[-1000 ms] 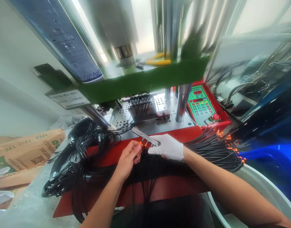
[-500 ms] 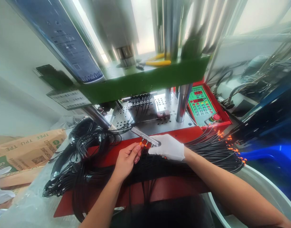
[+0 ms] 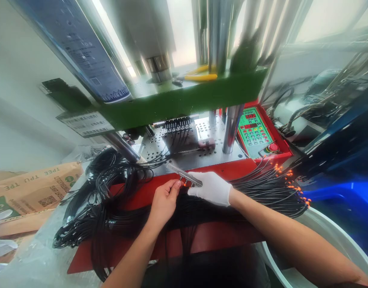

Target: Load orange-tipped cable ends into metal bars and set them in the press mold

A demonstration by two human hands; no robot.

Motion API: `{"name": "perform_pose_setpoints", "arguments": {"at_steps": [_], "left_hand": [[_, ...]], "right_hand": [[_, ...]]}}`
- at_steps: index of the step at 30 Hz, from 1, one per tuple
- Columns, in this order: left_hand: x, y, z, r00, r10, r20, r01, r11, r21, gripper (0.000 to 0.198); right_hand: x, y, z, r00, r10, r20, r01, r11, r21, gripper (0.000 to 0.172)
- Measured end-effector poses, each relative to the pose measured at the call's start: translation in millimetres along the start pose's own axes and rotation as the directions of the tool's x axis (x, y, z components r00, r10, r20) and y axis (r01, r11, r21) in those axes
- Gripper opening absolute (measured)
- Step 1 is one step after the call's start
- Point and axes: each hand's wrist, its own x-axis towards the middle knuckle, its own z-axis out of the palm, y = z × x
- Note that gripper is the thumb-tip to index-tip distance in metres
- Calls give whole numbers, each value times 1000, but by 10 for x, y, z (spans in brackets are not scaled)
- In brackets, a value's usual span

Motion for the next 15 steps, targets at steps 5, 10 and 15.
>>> {"name": "perform_pose_setpoints", "arguments": {"at_steps": [5, 10, 15], "left_hand": [[102, 103, -79, 992, 123, 15, -121, 925, 360, 42], [439, 189, -317, 839, 500, -214, -203, 653, 730, 32], [872, 93, -299, 838, 525, -147, -122, 443, 888, 57]], "right_hand": [[41, 54, 23, 996, 72, 45, -70, 996, -51, 34], [126, 72, 123, 942, 289, -169, -335, 829, -447, 24], [100, 74, 303, 920, 217, -327, -387, 631, -672, 30]]}}
